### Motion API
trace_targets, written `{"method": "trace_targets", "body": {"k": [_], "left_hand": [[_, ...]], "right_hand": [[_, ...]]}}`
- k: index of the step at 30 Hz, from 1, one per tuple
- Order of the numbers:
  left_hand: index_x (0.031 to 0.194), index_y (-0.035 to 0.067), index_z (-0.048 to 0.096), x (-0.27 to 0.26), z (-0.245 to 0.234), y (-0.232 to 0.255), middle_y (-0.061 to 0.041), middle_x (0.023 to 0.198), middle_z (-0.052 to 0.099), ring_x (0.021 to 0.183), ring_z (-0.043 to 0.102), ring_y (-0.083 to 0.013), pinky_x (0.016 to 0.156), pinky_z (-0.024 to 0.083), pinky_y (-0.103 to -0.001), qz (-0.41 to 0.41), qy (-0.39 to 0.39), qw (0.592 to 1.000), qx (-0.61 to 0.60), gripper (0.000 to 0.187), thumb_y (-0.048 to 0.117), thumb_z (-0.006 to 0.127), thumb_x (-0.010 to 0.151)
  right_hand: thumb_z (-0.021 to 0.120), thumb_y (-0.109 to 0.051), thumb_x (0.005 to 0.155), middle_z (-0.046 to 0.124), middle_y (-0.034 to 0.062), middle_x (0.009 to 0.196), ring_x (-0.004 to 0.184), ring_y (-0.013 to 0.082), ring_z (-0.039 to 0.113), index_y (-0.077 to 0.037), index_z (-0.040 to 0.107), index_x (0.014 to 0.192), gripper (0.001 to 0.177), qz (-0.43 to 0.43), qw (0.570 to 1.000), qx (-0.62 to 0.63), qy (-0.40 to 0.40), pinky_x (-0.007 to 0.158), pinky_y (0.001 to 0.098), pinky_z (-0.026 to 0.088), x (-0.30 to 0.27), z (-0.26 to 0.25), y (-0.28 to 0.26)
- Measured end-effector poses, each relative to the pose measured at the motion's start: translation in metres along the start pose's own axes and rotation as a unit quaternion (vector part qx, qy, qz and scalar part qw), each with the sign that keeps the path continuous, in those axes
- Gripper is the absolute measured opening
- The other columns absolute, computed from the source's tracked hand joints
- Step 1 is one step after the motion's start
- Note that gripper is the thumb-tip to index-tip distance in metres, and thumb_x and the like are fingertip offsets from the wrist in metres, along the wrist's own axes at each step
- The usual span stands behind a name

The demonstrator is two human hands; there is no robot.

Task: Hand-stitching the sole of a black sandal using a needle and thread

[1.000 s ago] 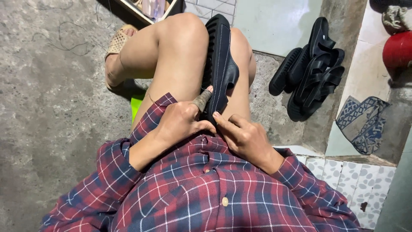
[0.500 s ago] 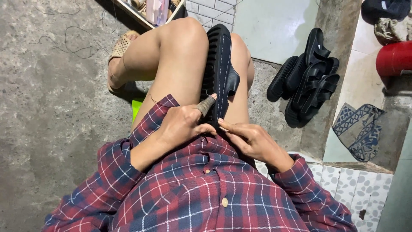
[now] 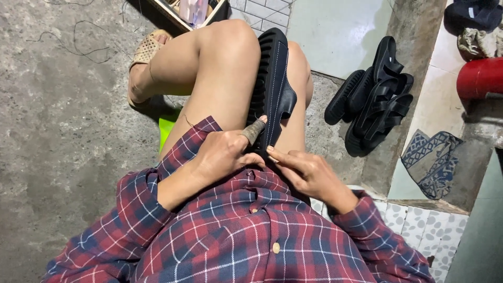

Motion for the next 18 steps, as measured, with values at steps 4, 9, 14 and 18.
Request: {"method": "trace_targets", "body": {"k": [4, 9, 14, 18], "left_hand": [[0.057, 0.009, 0.050, 0.001, 0.004, -0.006, -0.003, 0.057, 0.054, 0.054, 0.064, -0.0302, 0.045, 0.051, -0.041, 0.001, 0.008, 1.000, 0.005, 0.057, 0.058, 0.078, 0.068], [0.076, 0.006, 0.064, 0.000, 0.005, -0.007, -0.006, 0.061, 0.059, 0.057, 0.064, -0.0323, 0.047, 0.052, -0.044, -0.026, -0.012, 0.999, 0.029, 0.052, 0.057, 0.076, 0.070], [0.134, 0.016, 0.052, -0.018, 0.019, -0.025, -0.002, 0.061, 0.064, 0.056, 0.066, -0.0224, 0.051, 0.054, -0.035, -0.070, -0.030, 0.984, -0.163, 0.074, 0.041, 0.080, 0.071], [0.125, 0.006, 0.057, -0.023, 0.006, -0.020, 0.000, 0.054, 0.059, 0.045, 0.052, -0.0076, 0.043, 0.046, -0.019, -0.109, -0.031, 0.907, -0.406, 0.061, 0.013, 0.084, 0.071]], "right_hand": [[0.060, -0.023, 0.087, 0.064, 0.0004, 0.074, 0.058, 0.0239, 0.065, -0.030, 0.066, 0.122, 0.036, -0.027, 0.994, -0.079, 0.071, 0.051, 0.0350, 0.054, -0.003, 0.010, 0.005], [0.064, -0.028, 0.085, 0.062, 0.0012, 0.078, 0.054, 0.0261, 0.063, -0.026, 0.069, 0.109, 0.025, -0.030, 0.971, -0.213, 0.104, 0.048, 0.0401, 0.052, 0.001, 0.001, -0.023], [0.062, -0.036, 0.087, 0.064, 0.0029, 0.087, 0.072, 0.0268, 0.066, -0.022, 0.070, 0.107, 0.025, -0.030, 0.972, -0.221, 0.070, 0.057, 0.0389, 0.051, 0.004, -0.028, -0.054], [0.068, -0.029, 0.086, 0.066, 0.0024, 0.098, 0.089, 0.0234, 0.066, -0.019, 0.071, 0.105, 0.023, -0.086, 0.979, -0.107, 0.150, 0.074, 0.0326, 0.050, 0.008, -0.048, -0.057]]}}
Point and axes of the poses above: each hand's wrist, its own x-axis towards the middle knuckle, its own z-axis out of the palm, y = z × x, the point moved 6 cm from there along x, towards the middle knuckle
